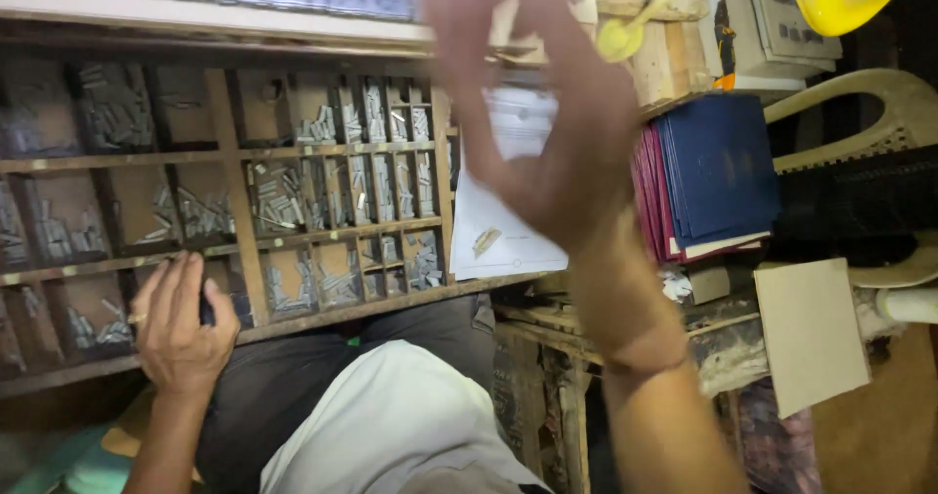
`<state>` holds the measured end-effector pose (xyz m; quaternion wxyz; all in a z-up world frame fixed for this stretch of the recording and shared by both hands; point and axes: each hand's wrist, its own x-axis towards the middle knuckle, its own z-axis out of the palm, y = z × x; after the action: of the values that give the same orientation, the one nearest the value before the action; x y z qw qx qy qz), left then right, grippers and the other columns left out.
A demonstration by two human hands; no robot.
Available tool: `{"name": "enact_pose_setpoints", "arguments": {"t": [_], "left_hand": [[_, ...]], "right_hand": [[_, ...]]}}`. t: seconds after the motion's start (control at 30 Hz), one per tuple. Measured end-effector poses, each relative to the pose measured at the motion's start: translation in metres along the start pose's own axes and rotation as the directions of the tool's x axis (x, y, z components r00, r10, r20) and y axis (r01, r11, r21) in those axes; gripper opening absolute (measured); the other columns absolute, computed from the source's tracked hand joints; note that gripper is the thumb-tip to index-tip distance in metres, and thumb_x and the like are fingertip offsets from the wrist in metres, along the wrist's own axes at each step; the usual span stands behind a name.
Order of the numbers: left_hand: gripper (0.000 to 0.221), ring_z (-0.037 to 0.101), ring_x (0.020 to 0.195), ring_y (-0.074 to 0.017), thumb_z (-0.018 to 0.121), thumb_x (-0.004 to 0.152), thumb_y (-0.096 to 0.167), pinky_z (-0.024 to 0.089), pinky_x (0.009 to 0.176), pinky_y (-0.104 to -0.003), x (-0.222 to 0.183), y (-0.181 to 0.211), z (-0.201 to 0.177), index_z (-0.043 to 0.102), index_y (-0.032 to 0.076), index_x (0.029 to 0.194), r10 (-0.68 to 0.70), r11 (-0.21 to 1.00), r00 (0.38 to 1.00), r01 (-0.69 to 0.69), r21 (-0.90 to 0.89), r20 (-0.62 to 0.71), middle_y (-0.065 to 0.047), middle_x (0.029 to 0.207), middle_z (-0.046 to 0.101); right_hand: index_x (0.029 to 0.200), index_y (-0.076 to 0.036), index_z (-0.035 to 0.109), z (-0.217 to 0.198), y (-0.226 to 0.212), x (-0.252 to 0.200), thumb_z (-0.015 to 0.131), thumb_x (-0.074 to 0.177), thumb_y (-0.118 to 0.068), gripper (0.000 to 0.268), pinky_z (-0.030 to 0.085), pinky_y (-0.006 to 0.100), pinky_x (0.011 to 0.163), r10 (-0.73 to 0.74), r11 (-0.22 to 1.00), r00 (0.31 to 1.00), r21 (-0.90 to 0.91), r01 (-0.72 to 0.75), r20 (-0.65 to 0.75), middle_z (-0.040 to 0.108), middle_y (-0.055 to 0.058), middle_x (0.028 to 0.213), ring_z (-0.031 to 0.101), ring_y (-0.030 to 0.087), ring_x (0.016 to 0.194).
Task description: Manually selecting metal type characters from a type case and arranging them on a printing press bed to create a text layout.
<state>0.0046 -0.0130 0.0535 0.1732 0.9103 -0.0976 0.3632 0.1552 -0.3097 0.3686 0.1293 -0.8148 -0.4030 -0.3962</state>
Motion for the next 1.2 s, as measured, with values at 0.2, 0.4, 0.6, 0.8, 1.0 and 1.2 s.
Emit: {"name": "enact_pose_setpoints", "arguments": {"t": [0.2, 0.4, 0.6, 0.8, 1.0, 1.2], "left_hand": [[0.03, 0.073, 0.12, -0.0413, 0.067, 0.105, 0.001, 0.057, 0.113, -0.045, -0.003, 0.004, 0.005, 0.076, -0.013, 0.131, -0.008, 0.995, 0.999, 0.004, 0.101, 0.033, -0.026, 0.128, 0.079], [0.038, 0.074, 0.12, -0.038, 0.062, 0.11, 0.015, 0.056, 0.114, -0.043, -0.012, 0.01, 0.009, 0.077, -0.011, 0.133, 0.019, 0.973, 0.998, -0.031, 0.229, 0.053, -0.023, 0.125, 0.082], [0.048, 0.066, 0.135, -0.0277, 0.061, 0.105, 0.043, 0.032, 0.132, -0.045, -0.044, 0.018, 0.011, 0.085, 0.011, 0.133, 0.033, 0.904, 0.986, -0.099, 0.416, 0.163, -0.007, 0.136, 0.082], [0.06, 0.055, 0.146, -0.0381, 0.051, 0.102, 0.043, 0.025, 0.133, -0.058, -0.098, 0.029, 0.002, 0.077, 0.004, 0.14, -0.013, 0.973, 0.959, -0.053, 0.223, 0.284, -0.015, 0.151, 0.073], [0.059, 0.054, 0.149, -0.0386, 0.042, 0.105, 0.04, 0.03, 0.131, -0.061, -0.124, 0.074, -0.039, 0.067, 0.008, 0.147, -0.13, 0.988, 0.907, 0.084, 0.13, 0.402, -0.013, 0.156, 0.063], [0.064, 0.053, 0.151, -0.0347, 0.037, 0.101, 0.051, 0.039, 0.127, -0.055, -0.146, 0.07, -0.052, 0.061, 0.015, 0.148, -0.19, 0.982, 0.822, 0.158, 0.106, 0.537, -0.007, 0.158, 0.059]], "right_hand": [[0.109, 0.0, 0.065, 0.067, -0.082, -0.187, 0.058, 0.104, -0.004, 0.01, 0.052, 0.026, 0.066, 0.201, 0.474, 0.89, 0.754, -0.454, 0.409, 0.068, 0.009, 0.085, 0.06, 0.014, 0.071], [0.091, -0.007, 0.076, 0.075, -0.109, -0.284, 0.065, 0.1, -0.02, 0.019, 0.036, 0.027, 0.055, 0.591, 0.199, 0.4, 0.353, -0.914, 0.701, 0.054, -0.006, 0.065, 0.041, 0.007, 0.058], [0.084, -0.006, 0.076, 0.083, -0.108, -0.301, 0.066, 0.097, -0.015, 0.018, 0.039, 0.025, 0.05, 0.614, 0.308, 0.544, 0.46, -0.833, 0.573, 0.069, -0.002, 0.071, 0.048, 0.005, 0.055], [0.087, -0.006, 0.076, 0.085, -0.109, -0.314, 0.066, 0.097, -0.016, 0.017, 0.036, 0.025, 0.051, 0.652, 0.226, 0.508, 0.495, -0.839, 0.562, 0.063, -0.004, 0.067, 0.043, 0.004, 0.055], [0.089, -0.005, 0.075, 0.085, -0.11, -0.319, 0.066, 0.098, -0.017, 0.018, 0.036, 0.024, 0.051, 0.684, 0.237, 0.519, 0.516, -0.823, 0.513, 0.064, -0.004, 0.069, 0.043, 0.005, 0.056], [0.091, -0.005, 0.076, 0.085, -0.108, -0.321, 0.067, 0.098, -0.016, 0.016, 0.038, 0.024, 0.052, 0.679, 0.256, 0.543, 0.534, -0.806, 0.494, 0.066, -0.002, 0.071, 0.045, 0.006, 0.056]]}}
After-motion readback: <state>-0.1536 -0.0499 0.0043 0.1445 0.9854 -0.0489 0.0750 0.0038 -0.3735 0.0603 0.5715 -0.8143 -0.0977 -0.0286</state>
